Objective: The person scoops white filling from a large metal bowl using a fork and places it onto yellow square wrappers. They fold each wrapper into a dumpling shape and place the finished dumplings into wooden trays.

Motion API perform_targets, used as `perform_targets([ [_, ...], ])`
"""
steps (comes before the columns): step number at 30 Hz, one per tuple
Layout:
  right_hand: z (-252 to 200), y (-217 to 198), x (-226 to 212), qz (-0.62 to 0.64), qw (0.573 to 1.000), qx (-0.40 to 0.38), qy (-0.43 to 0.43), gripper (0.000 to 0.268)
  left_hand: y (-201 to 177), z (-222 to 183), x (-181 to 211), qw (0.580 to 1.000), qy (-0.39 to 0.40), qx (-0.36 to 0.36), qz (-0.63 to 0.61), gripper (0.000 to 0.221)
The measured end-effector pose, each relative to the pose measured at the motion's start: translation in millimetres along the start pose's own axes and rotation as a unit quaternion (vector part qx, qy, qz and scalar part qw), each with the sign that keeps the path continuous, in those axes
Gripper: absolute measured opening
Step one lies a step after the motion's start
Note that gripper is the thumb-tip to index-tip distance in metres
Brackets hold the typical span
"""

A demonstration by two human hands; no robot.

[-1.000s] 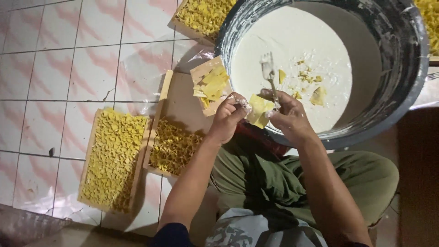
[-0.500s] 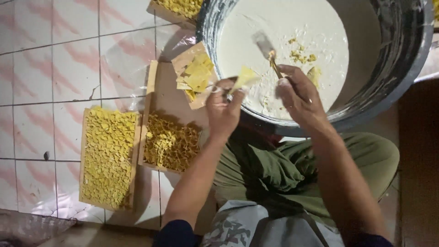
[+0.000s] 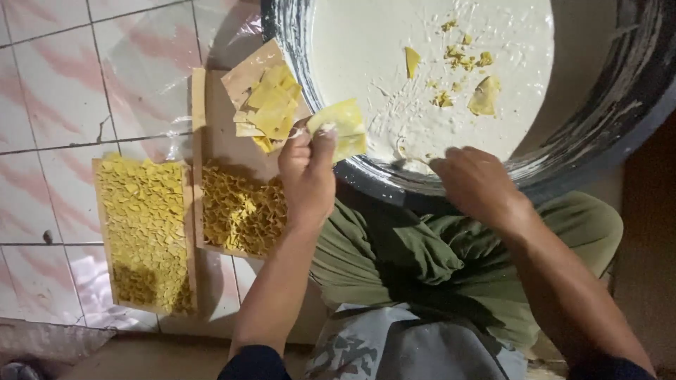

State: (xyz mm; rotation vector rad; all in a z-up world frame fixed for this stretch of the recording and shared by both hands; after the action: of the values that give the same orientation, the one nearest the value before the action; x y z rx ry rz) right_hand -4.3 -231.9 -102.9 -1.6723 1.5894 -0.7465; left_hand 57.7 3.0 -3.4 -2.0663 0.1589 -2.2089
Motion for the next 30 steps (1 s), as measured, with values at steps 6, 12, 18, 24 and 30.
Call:
perform_targets([
  [6, -6.6, -19.5, 8.0, 0.041, 0.999, -0.018, 0.011, 0.032, 5.0, 8.4, -32.9, 0.976, -0.124, 0.078, -0.158, 0.026],
  [12, -12.5, -14.6, 20.4, 0.072, 0.995, -0.051, 0.041, 0.031, -9.5, 8.5, -9.1, 0.953, -0.227, 0.127, -0.152, 0.024],
  [18, 2.4, -4.4, 34.6, 0.305, 0.946, -0.088, 0.074, 0.034, -20.1, 3.9, -36.6, 0.937, -0.267, 0.153, -0.163, 0.028],
  [24, -46.0, -48.1, 51.6, 0.51, 0.852, -0.077, 0.088, 0.038, 7.6, 9.3, -25.0, 0.902, -0.373, 0.116, -0.185, 0.034],
  [30, -56.4, -29.9, 41.5, 0.679, 0.714, 0.16, -0.059, 0.042, 56.5, -8.3, -71.2, 0.884, -0.36, 0.14, -0.264, 0.031],
])
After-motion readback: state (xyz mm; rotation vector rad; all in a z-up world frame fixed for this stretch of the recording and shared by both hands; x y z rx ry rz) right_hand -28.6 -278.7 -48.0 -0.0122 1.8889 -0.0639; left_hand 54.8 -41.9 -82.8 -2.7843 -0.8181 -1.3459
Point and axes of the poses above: each hand's wrist, its own z-axis towards the middle knuckle, its own y-axis out of the palm, x = y × z, the point moved 6 cm from there along z, towards the middle knuckle, and after that the axes turned 8 degrees about y, right-handed, at the moved point
